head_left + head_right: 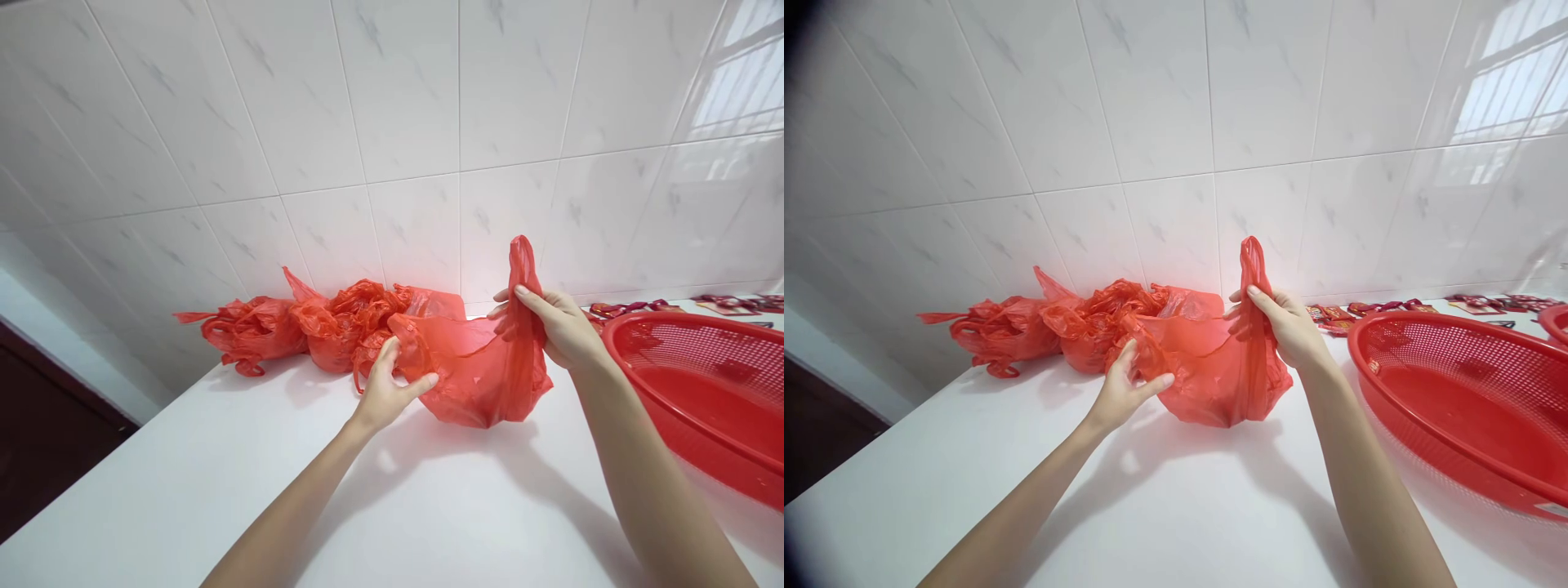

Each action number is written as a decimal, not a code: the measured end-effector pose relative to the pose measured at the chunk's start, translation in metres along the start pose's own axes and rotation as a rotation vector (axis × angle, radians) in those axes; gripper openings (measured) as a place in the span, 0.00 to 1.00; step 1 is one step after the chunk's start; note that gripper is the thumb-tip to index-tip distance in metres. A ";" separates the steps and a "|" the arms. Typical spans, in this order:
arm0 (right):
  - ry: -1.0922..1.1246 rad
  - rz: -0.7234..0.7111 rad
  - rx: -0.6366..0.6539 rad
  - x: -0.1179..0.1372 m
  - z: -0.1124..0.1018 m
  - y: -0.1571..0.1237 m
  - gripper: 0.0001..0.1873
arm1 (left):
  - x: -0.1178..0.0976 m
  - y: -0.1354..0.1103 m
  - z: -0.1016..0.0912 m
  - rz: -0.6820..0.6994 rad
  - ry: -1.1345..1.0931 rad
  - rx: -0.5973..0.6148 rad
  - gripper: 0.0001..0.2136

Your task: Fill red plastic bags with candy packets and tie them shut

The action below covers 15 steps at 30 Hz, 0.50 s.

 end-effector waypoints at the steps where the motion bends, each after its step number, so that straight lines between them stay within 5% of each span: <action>1: -0.006 -0.002 -0.001 0.001 0.000 0.000 0.26 | 0.002 0.002 0.002 -0.031 -0.008 0.004 0.27; 7: -0.009 -0.038 -0.134 0.004 -0.024 0.006 0.24 | -0.002 0.017 -0.002 -0.118 -0.224 -0.037 0.17; 11: 0.013 -0.055 -0.271 0.000 -0.043 0.013 0.22 | 0.002 0.021 -0.004 -0.230 -0.366 -0.047 0.20; 15: 0.011 -0.022 -0.284 -0.005 -0.040 0.013 0.22 | 0.002 0.021 -0.005 -0.246 -0.413 -0.084 0.23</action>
Point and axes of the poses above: each hand's wrist, its own y-axis towards the middle knuckle, its own z-axis out of the palm, x = y × z, the point moved 10 cm from there along y, towards the middle knuckle, and after that the axes turned 10 degrees about -x, right-handed, at the moved point
